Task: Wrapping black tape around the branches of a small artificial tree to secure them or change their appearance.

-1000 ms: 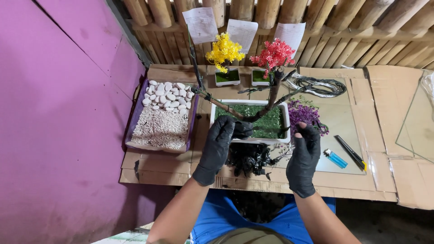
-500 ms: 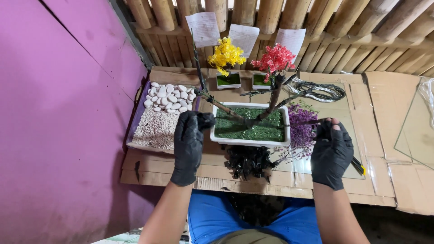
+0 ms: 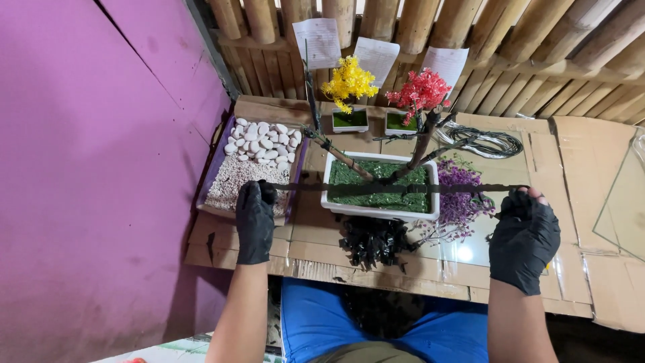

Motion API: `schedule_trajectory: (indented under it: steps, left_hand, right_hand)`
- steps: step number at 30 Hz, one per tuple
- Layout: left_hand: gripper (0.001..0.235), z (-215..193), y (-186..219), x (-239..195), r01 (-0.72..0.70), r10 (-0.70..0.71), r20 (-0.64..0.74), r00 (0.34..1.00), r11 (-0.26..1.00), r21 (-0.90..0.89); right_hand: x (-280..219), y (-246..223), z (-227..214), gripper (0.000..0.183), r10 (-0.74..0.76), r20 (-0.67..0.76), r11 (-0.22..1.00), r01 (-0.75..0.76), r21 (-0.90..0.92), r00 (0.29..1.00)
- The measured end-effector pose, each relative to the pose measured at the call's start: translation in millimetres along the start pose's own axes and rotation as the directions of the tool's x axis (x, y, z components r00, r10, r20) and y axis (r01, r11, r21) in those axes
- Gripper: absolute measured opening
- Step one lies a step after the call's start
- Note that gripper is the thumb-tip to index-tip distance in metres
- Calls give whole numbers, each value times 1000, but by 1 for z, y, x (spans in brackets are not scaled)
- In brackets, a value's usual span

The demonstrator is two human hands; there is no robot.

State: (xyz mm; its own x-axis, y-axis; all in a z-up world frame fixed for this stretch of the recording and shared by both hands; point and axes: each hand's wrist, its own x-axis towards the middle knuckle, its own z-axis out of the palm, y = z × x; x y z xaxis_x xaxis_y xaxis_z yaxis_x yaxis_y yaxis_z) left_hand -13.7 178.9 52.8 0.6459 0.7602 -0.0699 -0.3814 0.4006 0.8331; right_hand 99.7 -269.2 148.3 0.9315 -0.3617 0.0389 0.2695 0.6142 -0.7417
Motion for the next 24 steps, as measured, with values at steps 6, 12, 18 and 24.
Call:
schedule_trajectory:
  steps: [6,12,18,24]
  left_hand:
    - [21,29,35,-27,-67,56,39,998,722,689]
    - [39,111,52,-111,-791,585,532,612,459,405]
    - [62,169,9,-139,-583,87,865,494,771,256]
    - [19,150,-32,-130,182,-198,776,598,977,110]
  right_hand:
    - [-3,-16,25,18,98,322,979,-33,-202,941]
    - [-33,-34,78,24,499,583,858,-270,-437,642]
    - [-57,-54,112,27,447,738,890,-335,-309,506]
    - [-28,-79,87,14,208,513,978,-169,-122,833]
